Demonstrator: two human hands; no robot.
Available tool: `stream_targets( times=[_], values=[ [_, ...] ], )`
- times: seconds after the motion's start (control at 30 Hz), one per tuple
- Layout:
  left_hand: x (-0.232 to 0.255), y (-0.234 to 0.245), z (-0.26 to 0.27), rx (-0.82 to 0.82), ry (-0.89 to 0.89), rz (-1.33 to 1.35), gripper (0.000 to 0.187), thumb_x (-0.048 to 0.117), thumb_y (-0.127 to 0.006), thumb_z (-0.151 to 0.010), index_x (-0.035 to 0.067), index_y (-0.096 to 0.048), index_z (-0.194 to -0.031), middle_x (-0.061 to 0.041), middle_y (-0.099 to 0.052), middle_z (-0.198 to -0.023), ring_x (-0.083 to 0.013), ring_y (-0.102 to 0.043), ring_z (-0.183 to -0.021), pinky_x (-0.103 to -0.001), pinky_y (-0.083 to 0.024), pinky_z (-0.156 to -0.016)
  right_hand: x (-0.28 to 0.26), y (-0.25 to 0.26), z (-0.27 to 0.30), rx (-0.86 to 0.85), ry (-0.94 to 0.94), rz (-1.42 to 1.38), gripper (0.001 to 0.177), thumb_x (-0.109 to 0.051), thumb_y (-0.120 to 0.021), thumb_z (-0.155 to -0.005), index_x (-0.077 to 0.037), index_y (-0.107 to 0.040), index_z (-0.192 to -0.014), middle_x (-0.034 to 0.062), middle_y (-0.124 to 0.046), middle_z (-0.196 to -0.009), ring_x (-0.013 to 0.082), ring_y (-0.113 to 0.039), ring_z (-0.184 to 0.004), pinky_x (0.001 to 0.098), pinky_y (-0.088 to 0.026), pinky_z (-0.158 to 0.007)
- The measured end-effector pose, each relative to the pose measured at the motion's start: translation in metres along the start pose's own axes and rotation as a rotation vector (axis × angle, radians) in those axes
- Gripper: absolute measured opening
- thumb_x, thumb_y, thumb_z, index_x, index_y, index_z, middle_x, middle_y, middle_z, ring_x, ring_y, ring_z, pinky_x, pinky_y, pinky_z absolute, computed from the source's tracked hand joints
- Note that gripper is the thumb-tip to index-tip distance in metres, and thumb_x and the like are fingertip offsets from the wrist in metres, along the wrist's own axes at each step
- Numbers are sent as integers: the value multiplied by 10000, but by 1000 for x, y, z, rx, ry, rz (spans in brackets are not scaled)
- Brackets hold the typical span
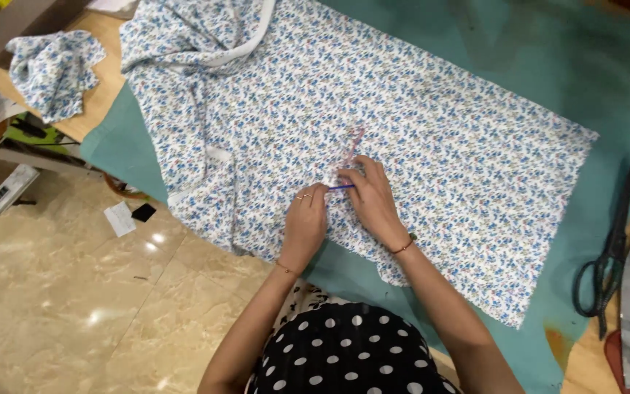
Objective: The person measures and marks a piece of floral-patterned fabric using a clear ruler and a blue pen. They repeatedly reposition the ruler to draw straight lines and mark specific points on the fabric surface.
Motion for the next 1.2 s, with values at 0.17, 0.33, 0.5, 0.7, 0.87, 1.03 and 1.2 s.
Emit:
stream_targets(
  times=[0.17,0.33,0.5,0.7,0.87,1.03,1.2],
  values=[
    [5,-21,-28,-139,-89,-147,212,24,-607,-932,-12,-629,-1139,-158,-666,-1105,-312,-660,-961,-409,-550,-822,55,52,2,392,-137,-28,338,-202,-419,-1167,-75,-731,-1150,143,-588,-1151,242,-569,-1082,384,-509,-962],
    [5,-50,-57,-146,-155,-223,279,13,-589,-877,-2,-627,-1153,-149,-689,-1081,-285,-690,-911,-385,-570,-761,115,51,-18,326,-449,-375,469,-340,-323,-1142,-90,-716,-1088,66,-566,-679,152,-503,-565,284,-384,-541],
    [3,-71,-90,-179,-133,-253,412,-12,-566,-900,2,-595,-1311,-151,-706,-926,-264,-704,-763,-371,-569,-635,124,33,-44,356,-240,-571,254,-243,-505,-1106,-55,-624,-985,30,-698,-811,105,-687,-712,229,-587,-637],
    [-21,-105,-96,-295,-51,-284,612,-33,-555,-857,59,-545,-1462,-140,-676,-742,-263,-676,-589,-382,-553,-527,127,26,-54,344,-320,-481,196,-182,-541,-1102,-48,-525,-959,53,-700,-770,103,-681,-676,253,-543,-605],
    [-22,-108,-93,-283,-75,-323,639,-6,-568,-867,62,-519,-1501,-117,-658,-716,-238,-662,-573,-368,-539,-503,120,25,-58,328,-258,-340,211,-194,-509,-1115,-36,-519,-975,63,-680,-735,128,-655,-629,285,-509,-557],
    [-23,-111,-93,-283,-69,-363,639,9,-578,-873,91,-521,-1504,-105,-659,-716,-224,-660,-571,-358,-540,-499,116,26,-59,320,-255,-285,235,-206,-526,-1112,-31,-520,-956,76,-669,-715,141,-630,-597,302,-476,-536],
    [-24,-114,-91,-273,-72,-386,634,21,-583,-883,108,-522,-1507,-97,-658,-711,-217,-658,-570,-354,-540,-503,111,30,-60,319,-267,-279,241,-210,-542,-1103,-31,-526,-943,81,-656,-694,147,-606,-579,312,-454,-528]
  ],
)
Point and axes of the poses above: each hand's wrist, its own z-axis away from the middle knuckle, its own y-axis out of the back of the hand, x = y × z, the point moved 10 cm from there along -z, towards the middle knuckle
